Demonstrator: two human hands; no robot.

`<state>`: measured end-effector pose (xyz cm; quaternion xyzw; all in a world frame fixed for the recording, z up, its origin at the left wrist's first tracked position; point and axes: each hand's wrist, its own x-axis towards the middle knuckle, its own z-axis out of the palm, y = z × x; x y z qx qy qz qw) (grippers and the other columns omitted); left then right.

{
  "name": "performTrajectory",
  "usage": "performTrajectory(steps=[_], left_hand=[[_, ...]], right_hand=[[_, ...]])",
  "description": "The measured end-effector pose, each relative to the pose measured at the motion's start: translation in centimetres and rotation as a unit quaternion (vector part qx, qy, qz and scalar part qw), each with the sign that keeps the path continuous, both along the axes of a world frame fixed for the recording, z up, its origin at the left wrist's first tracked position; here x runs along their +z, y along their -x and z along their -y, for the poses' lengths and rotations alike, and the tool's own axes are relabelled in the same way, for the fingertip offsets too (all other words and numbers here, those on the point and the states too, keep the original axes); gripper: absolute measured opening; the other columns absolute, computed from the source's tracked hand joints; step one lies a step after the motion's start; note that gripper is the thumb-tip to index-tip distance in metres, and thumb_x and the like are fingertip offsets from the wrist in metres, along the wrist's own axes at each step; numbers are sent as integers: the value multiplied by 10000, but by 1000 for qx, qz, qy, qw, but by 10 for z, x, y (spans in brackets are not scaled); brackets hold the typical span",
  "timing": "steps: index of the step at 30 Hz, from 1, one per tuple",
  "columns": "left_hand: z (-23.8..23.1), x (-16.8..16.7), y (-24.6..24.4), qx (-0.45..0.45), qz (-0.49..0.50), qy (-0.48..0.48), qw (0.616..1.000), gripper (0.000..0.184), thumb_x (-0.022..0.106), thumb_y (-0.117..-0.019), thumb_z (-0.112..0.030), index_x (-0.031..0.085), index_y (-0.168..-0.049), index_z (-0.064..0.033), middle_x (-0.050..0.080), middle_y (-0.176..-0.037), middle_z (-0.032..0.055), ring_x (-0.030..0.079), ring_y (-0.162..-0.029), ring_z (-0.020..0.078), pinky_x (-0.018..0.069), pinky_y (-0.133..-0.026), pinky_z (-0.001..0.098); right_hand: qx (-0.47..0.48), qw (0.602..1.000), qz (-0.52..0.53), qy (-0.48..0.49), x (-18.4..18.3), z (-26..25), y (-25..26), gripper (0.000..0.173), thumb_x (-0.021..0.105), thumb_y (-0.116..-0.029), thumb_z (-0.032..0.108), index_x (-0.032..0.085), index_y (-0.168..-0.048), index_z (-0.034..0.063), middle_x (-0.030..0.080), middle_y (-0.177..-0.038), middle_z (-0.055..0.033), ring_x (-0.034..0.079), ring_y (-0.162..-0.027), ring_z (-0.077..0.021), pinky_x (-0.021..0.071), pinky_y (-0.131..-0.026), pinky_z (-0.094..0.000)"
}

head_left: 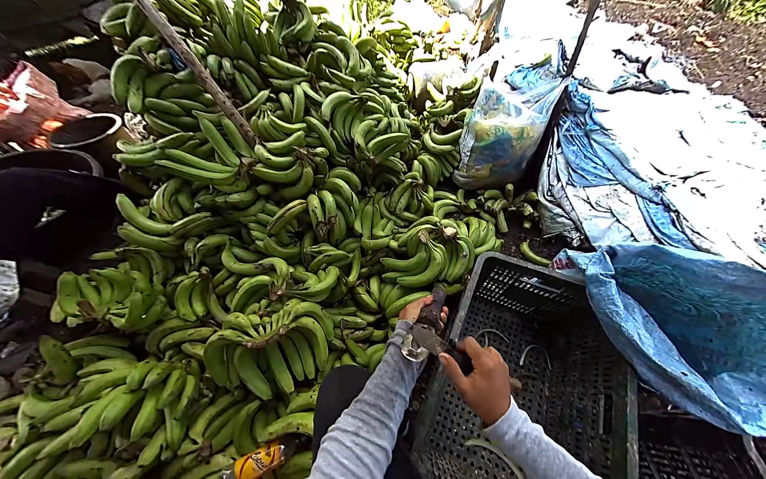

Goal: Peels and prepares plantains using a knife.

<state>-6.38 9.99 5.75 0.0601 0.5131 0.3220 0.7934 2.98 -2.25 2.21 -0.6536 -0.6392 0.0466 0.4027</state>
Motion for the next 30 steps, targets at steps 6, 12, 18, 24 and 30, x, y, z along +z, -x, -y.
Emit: performTrajectory(steps=[6,12,18,24,30], left_hand=[[-1,-1,2,11,-1,2,1000,244,379,-1094,-215,515,-1033,-22,577,-670,83,573,-466,110,470,-406,194],[-2,-4,1,5,23,-12,1000,273,346,-1101,-224,513,-1030,-20,574,-673,79,567,-466,105,465,-407,185],[-1,-2,0,8,23,-4,1000,269,349,-1101,-225,507,-1026,-21,560,-680,76,562,-473,104,465,-412,186],[0,-4,2,0,20,-12,1000,276,340,-1105,-227,510,-1037,-21,560,-682,72,562,-480,101,470,-427,185],[1,-10,1,13,22,-17,1000,249,358,-1101,-196,512,-1036,-12,563,-686,78,574,-496,113,497,-453,200]], right_hand=[[6,1000,-7,0,1,3,6,511,530,-935,502,702,-818,36,611,-580,-55,587,-505,-197,453,-523,-395],[13,1000,-13,-10,4,3,9,494,541,-937,491,696,-814,38,604,-579,-47,576,-503,-184,450,-522,-378],[2,1000,-3,-4,3,1,6,488,546,-936,475,706,-825,28,617,-587,-59,593,-509,-197,461,-522,-397],[-3,1000,-4,2,2,0,6,485,552,-932,459,708,-827,12,623,-589,-74,603,-509,-221,462,-520,-419],[-16,1000,-10,18,-2,-3,3,500,546,-941,456,703,-849,-10,612,-588,-91,604,-512,-244,466,-524,-447]])
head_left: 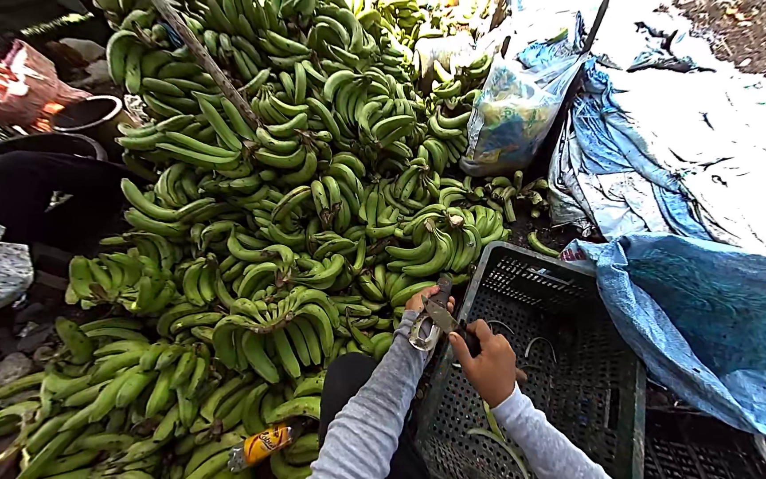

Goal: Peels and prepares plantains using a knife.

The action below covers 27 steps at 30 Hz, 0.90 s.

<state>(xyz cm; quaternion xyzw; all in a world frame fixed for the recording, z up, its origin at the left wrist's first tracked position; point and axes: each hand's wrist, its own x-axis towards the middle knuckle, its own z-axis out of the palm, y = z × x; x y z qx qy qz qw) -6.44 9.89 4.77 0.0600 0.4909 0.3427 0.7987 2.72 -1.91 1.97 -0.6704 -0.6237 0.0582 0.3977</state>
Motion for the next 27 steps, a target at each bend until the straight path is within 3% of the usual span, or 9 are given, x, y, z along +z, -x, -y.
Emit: performTrajectory(steps=[2,6,10,13,17,20,23,27], left_hand=[[0,6,0,-6,-9,7,1000,260,360,-1102,-213,517,-1036,-17,564,-685,74,559,-477,106,471,-427,193],[0,4,3,-19,-24,-8,999,246,358,-1111,-188,518,-1045,-14,560,-706,68,567,-525,113,499,-488,216],[0,7,2,-3,-13,-1,1000,236,379,-1098,-194,515,-1022,-16,564,-683,72,558,-475,103,469,-422,191],[-3,-4,6,-25,-11,-28,999,243,353,-1114,-180,519,-1072,-7,560,-722,68,562,-542,115,497,-505,220],[-3,11,1,-10,-30,10,999,241,386,-1101,-209,518,-1033,-19,561,-682,69,558,-477,101,470,-425,192],[-2,4,2,-18,-36,-4,999,228,381,-1107,-180,525,-1056,-11,566,-712,70,571,-531,115,503,-495,217],[-1,11,0,-18,-31,13,999,238,384,-1101,-207,518,-1021,-26,567,-673,67,562,-476,98,471,-427,191],[1,4,2,-26,-28,-10,999,248,359,-1110,-190,519,-1043,-13,565,-692,66,574,-520,108,502,-488,208]], right_hand=[[21,999,10,-23,7,7,7,506,538,-932,484,699,-811,20,612,-586,-68,583,-507,-206,454,-528,-399],[3,1000,2,9,-5,-2,-4,529,526,-957,457,679,-850,-38,574,-565,-107,574,-487,-267,449,-493,-462],[29,999,2,-27,4,7,6,540,529,-942,507,678,-796,9,585,-574,-77,547,-493,-202,443,-533,-395],[1,1000,-9,17,-7,-4,-6,529,528,-955,464,673,-850,-33,561,-566,-103,552,-483,-256,437,-493,-452],[28,999,3,-26,-1,4,1,539,522,-949,504,667,-797,8,562,-563,-67,525,-485,-188,421,-524,-372],[1,1000,-6,7,-11,-1,-7,530,514,-959,472,664,-829,-19,543,-550,-81,533,-470,-224,426,-488,-418],[21,1000,0,-19,-3,7,0,540,515,-953,504,669,-794,11,557,-557,-59,518,-482,-187,422,-523,-375],[0,1000,-3,8,-11,0,-8,506,531,-948,453,675,-825,-17,557,-552,-81,547,-472,-229,434,-487,-427]])
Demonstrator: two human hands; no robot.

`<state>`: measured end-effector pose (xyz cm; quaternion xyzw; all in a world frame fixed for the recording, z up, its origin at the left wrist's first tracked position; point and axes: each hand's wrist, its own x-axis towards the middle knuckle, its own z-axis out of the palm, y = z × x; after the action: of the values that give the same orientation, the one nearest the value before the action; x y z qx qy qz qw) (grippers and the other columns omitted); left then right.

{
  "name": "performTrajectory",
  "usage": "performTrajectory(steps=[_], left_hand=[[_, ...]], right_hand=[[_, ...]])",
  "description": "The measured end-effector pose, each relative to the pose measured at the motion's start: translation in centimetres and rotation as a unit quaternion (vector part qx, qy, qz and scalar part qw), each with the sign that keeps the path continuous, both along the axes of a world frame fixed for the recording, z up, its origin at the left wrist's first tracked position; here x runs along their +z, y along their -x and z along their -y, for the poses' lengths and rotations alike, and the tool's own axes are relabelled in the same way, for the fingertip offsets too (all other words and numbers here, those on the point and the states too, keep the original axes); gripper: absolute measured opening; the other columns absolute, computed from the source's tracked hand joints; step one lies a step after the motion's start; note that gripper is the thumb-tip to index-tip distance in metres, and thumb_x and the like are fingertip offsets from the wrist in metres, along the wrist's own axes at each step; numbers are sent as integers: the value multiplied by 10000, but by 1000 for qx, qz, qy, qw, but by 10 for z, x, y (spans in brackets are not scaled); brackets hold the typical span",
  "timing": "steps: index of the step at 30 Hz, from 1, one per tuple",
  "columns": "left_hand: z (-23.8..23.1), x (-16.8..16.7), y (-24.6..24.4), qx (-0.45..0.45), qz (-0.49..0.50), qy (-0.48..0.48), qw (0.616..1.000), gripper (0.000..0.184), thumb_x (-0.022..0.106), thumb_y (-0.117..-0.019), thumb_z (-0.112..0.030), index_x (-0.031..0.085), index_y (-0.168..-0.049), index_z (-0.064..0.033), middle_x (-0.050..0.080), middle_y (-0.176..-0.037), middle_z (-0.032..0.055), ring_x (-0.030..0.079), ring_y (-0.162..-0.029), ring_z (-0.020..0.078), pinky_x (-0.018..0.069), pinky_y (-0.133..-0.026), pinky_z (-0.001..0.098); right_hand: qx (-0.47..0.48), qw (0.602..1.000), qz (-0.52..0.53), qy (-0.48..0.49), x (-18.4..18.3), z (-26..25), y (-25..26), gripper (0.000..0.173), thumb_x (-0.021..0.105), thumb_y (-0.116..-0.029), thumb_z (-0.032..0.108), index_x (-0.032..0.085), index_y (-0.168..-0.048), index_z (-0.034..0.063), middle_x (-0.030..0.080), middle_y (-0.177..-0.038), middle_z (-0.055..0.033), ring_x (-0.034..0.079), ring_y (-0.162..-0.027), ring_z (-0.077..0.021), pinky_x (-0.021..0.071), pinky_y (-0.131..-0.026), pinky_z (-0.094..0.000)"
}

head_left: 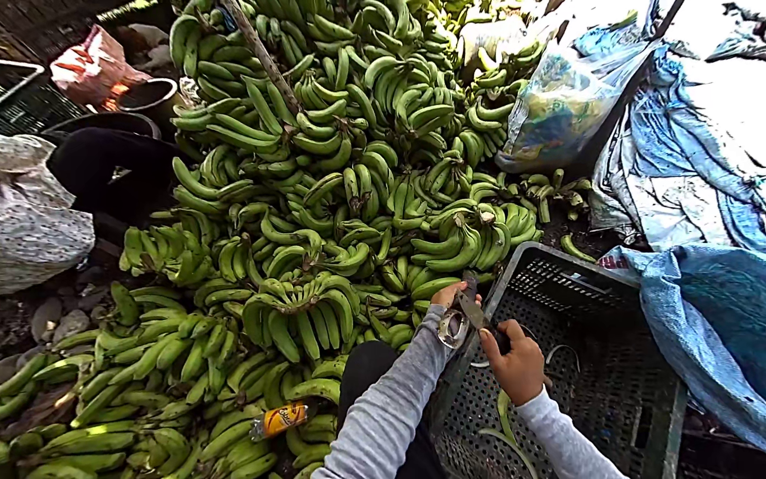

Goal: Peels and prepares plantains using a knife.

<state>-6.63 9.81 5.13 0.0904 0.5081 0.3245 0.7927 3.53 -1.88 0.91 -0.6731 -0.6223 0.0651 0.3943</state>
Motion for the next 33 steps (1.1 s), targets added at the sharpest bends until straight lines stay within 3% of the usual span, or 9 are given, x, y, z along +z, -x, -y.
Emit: performTrajectory(steps=[5,7,9,13,15,17,22,27,33], left_hand=[[-4,-1,-7,-5,-102,-47,994,222,392,-1102,-177,526,-1163,-11,584,-758,79,563,-525,101,476,-466,202],[-9,-7,-8,-71,-195,-145,967,401,417,-1110,-170,383,-1474,-6,583,-1082,173,586,-765,180,514,-676,299],[-16,-10,-20,-164,-274,-228,920,531,442,-1109,-222,261,-1559,-6,524,-1356,282,618,-1019,292,521,-882,402],[-46,-18,-78,-417,-417,-404,700,617,478,-1090,-182,190,-1618,-40,413,-1545,292,463,-1406,421,354,-1174,540],[-69,-24,-122,-515,-478,-427,569,670,579,-1044,-179,252,-1629,-170,403,-1575,223,443,-1397,461,386,-1103,633],[-91,-36,-161,-537,-501,-440,517,687,688,-969,-125,382,-1581,-190,417,-1574,192,407,-1399,501,397,-1040,699],[-121,-62,-235,-559,-541,-435,454,703,694,-948,-103,402,-1578,-215,393,-1572,256,338,-1433,539,351,-1046,748],[-136,-70,-263,-560,-560,-393,467,728,682,-968,-171,332,-1606,-177,275,-1620,285,367,-1403,550,369,-1054,714],[-174,-46,-236,-511,-565,-414,498,774,628,-970,-555,421,-1549,-85,335,-1591,288,366,-1429,515,365,-1078,710]], right_hand=[[183,976,-106,-43,9,34,3,526,536,-981,539,679,-841,52,650,-660,-58,594,-593,-130,469,-621,-313],[130,971,-200,19,0,48,-19,623,484,-1002,613,633,-911,15,600,-680,-17,561,-610,-38,496,-613,-228],[41,969,-232,75,-6,63,-49,713,384,-1024,613,569,-1039,-75,576,-706,-23,546,-592,-16,499,-576,-213],[-69,944,-280,162,-16,95,-85,724,267,-1069,469,390,-1362,-181,619,-886,-123,610,-711,-105,552,-693,-308],[-105,929,-316,161,-20,101,-94,589,373,-1052,305,353,-1380,-184,616,-857,-109,593,-704,-78,533,-697,-281],[-127,914,-352,157,-22,104,-103,548,422,-1023,231,329,-1370,-183,585,-817,-62,574,-682,-26,518,-681,-222],[-166,885,-404,163,-16,102,-120,465,443,-1038,138,332,-1357,-182,568,-782,-41,568,-655,-7,510,-660,-200],[-163,870,-438,154,-26,104,-126,423,399,-1058,145,331,-1305,-192,545,-766,1,564,-643,30,511,-658,-169],[-174,843,-489,140,-35,108,-130,303,384,-1044,126,388,-1212,-126,561,-774,57,588,-660,56,532,-692,-148]])
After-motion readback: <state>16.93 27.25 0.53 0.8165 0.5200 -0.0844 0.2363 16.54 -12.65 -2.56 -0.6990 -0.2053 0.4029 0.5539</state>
